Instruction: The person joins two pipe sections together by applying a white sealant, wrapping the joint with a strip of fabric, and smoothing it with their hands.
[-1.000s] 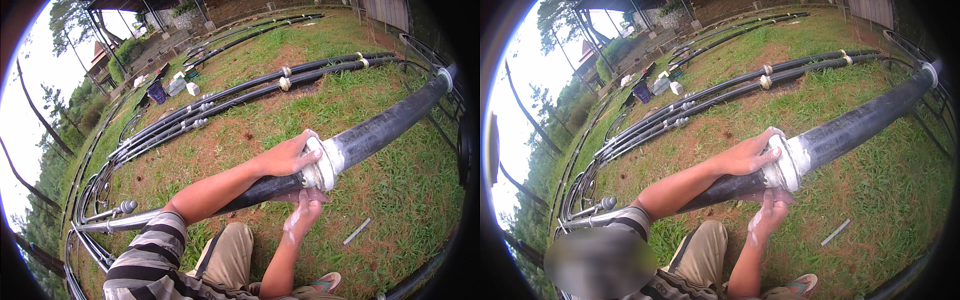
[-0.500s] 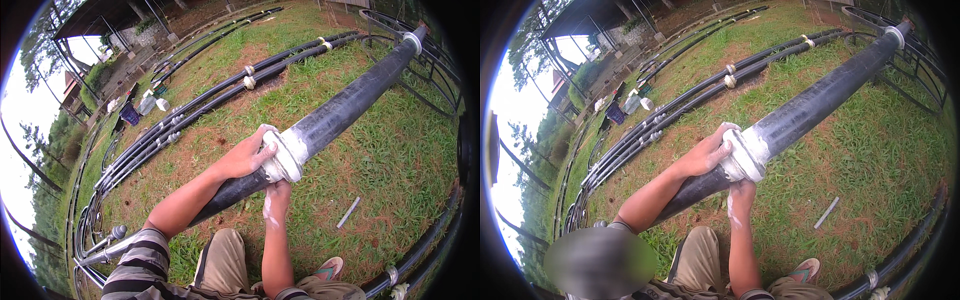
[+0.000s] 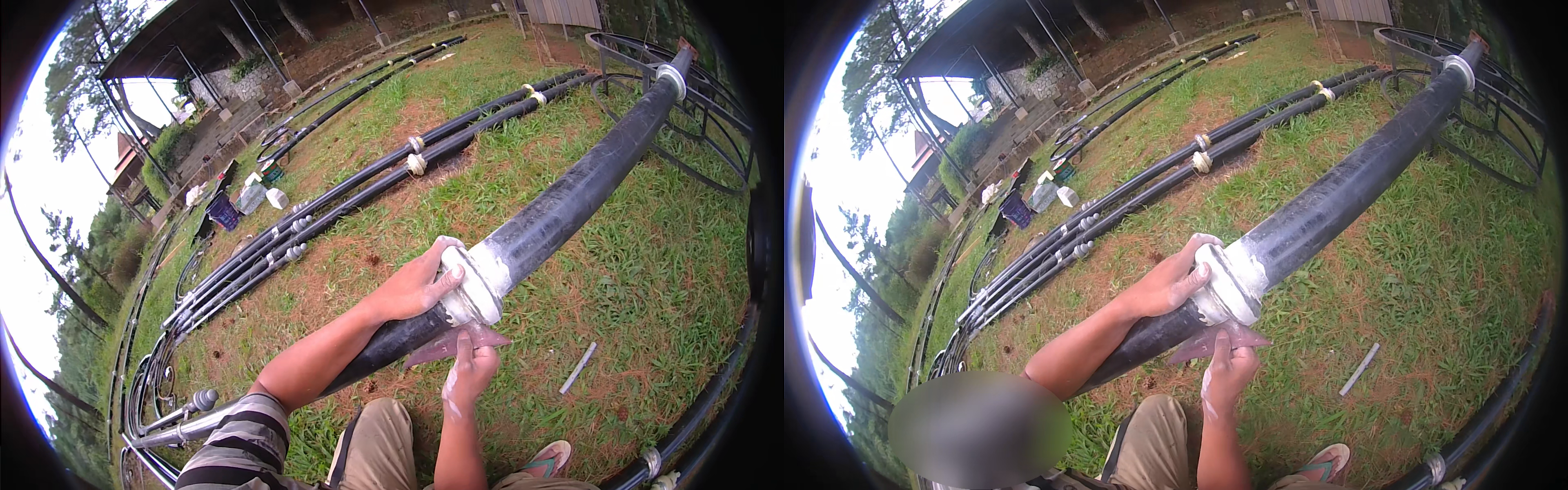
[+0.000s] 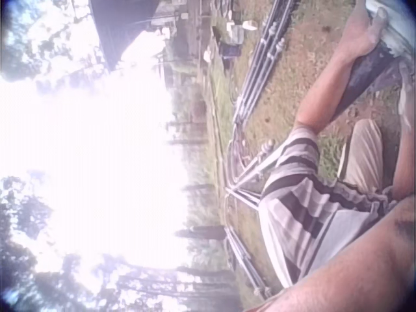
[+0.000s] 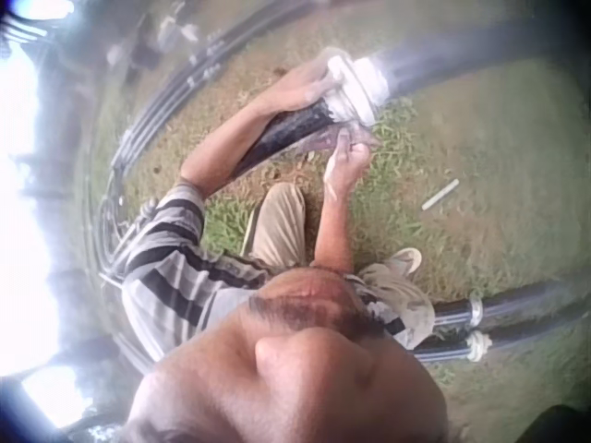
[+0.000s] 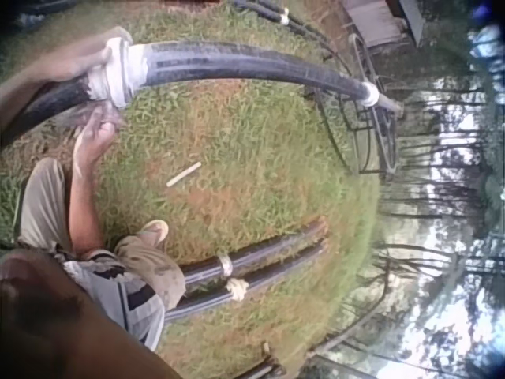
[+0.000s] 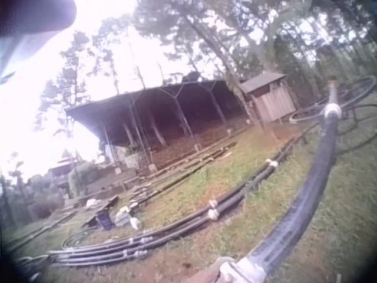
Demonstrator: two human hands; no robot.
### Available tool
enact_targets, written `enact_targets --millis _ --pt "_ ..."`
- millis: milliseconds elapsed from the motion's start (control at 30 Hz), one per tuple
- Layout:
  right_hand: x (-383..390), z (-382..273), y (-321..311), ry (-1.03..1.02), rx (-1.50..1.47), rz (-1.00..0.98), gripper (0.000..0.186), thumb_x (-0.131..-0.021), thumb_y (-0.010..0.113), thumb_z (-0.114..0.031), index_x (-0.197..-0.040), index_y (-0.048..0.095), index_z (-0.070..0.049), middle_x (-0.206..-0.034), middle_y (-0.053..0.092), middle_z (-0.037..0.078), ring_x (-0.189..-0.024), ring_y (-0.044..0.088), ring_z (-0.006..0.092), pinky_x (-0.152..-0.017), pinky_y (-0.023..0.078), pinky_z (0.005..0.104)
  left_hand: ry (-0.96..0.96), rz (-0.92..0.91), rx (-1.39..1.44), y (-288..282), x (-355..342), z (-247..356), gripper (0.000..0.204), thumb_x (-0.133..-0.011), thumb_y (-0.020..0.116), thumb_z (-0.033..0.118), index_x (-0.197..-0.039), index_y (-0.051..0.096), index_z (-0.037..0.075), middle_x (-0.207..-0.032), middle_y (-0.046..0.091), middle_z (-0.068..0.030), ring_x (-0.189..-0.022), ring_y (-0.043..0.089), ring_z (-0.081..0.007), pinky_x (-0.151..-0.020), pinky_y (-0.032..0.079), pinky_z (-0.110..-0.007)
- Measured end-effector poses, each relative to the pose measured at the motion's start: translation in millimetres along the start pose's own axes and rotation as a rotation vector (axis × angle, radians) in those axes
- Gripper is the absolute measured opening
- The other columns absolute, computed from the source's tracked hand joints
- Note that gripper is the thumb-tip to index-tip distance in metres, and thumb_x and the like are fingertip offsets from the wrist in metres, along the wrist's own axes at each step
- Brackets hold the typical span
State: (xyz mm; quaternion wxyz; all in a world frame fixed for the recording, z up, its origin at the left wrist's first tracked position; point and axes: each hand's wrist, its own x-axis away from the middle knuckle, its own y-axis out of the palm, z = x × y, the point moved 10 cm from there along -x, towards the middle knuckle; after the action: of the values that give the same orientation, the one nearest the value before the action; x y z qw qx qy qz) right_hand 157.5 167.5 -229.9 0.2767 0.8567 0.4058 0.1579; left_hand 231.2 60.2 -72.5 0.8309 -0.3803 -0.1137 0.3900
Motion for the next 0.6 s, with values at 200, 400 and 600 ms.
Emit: enact_targets --millis 200,400,600 --pt "-12 45 20 0.13 -0.209 -0.272 0.016 -0.095 0.061 -0.002 -0.108 0.065 0.008 -0.1 0.07 0.007 -0.084 0.063 0.0117 -0.075 0.049 0.0267 -0.024 -0.056 0.049 7 2 -3 0.069 -0.104 0.042 0.06 -0.146 0.036 0.006 -0.127 0.059 -0.0233 -0.122 0.057 -0.0341 -0.106 0.041 -0.045" --pt "-15 11 15 0.095 -0.059 -0.199 0.026 -0.097 0.059 0.0 -0.12 0.064 0.009 -0.104 0.071 0.01 -0.088 0.065 0.013 -0.078 0.051 0.0294 -0.007 -0.012 -0.024 4 -3 8 0.064 -0.104 0.049 0.055 -0.14 0.041 0.004 -0.125 0.062 -0.0268 -0.122 0.06 -0.0402 -0.105 0.044 -0.047" --pt "-1 1 7 0.03 -0.101 -0.051 0.015 -0.097 0.058 -0.001 -0.099 0.068 0.009 -0.095 0.071 0.01 -0.08 0.062 0.0115 -0.074 0.05 0.0279 0.007 0.017 -0.001 -2 3 -5 0.064 -0.104 0.049 0.055 -0.141 0.04 0.004 -0.123 0.062 -0.0273 -0.121 0.06 -0.0409 -0.104 0.044 -0.047"
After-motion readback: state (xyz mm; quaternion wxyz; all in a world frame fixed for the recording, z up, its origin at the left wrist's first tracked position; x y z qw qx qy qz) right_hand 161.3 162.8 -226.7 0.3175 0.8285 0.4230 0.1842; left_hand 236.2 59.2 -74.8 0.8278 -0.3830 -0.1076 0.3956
